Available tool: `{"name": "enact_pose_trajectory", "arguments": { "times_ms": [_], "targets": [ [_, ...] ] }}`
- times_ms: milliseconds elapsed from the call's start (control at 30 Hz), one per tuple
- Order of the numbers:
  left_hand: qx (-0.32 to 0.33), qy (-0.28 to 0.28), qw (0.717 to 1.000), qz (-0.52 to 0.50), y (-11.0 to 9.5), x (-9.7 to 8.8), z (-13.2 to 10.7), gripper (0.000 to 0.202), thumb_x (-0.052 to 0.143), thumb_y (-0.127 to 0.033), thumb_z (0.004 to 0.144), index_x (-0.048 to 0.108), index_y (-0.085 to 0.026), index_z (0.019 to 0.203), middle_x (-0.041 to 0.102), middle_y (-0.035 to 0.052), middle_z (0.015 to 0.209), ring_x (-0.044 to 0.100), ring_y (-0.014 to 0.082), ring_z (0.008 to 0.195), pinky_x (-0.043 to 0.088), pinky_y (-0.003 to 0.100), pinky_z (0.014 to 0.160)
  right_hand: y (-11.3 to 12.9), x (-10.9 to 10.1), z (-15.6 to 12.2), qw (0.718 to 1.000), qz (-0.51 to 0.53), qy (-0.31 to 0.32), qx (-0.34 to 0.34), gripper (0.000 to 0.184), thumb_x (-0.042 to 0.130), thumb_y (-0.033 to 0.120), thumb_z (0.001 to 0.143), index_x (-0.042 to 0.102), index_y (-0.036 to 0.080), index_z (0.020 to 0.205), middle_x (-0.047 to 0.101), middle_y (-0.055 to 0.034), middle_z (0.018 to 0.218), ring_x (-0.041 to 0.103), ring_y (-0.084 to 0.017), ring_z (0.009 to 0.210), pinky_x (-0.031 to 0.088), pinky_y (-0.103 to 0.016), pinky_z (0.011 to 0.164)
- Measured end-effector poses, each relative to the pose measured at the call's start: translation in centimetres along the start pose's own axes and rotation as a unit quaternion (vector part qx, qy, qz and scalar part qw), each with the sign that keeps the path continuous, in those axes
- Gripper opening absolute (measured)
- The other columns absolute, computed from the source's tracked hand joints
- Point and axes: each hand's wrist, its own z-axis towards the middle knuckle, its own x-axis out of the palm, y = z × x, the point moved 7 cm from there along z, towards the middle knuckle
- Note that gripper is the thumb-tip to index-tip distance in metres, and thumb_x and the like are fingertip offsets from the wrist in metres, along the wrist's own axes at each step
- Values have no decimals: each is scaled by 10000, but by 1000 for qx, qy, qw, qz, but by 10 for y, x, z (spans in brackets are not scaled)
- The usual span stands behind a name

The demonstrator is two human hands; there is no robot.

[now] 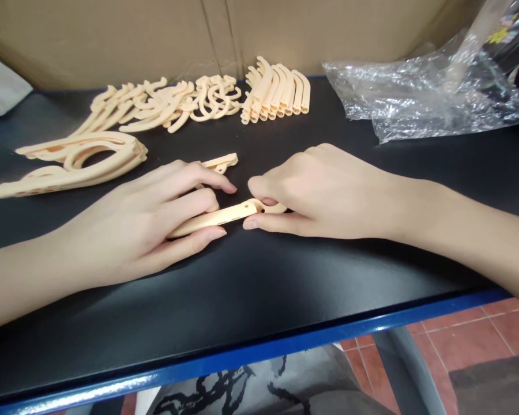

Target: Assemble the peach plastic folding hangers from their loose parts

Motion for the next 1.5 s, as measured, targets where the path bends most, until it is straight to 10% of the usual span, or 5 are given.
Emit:
{"name": "enact_pose_trajectory", "arguments": {
  "times_ms": [1500],
  "targets": [
    [-36,-14,996,-81,6,0,4,263,478,-417,912,600,-196,839,600,80,1170,597,310,1042,476,498,947,1,-2,-4,997,-57,-39,-40,406,391,491,975,369,215,678,356,50,544,281,-84,443,161,-285,522]
  ]
}}
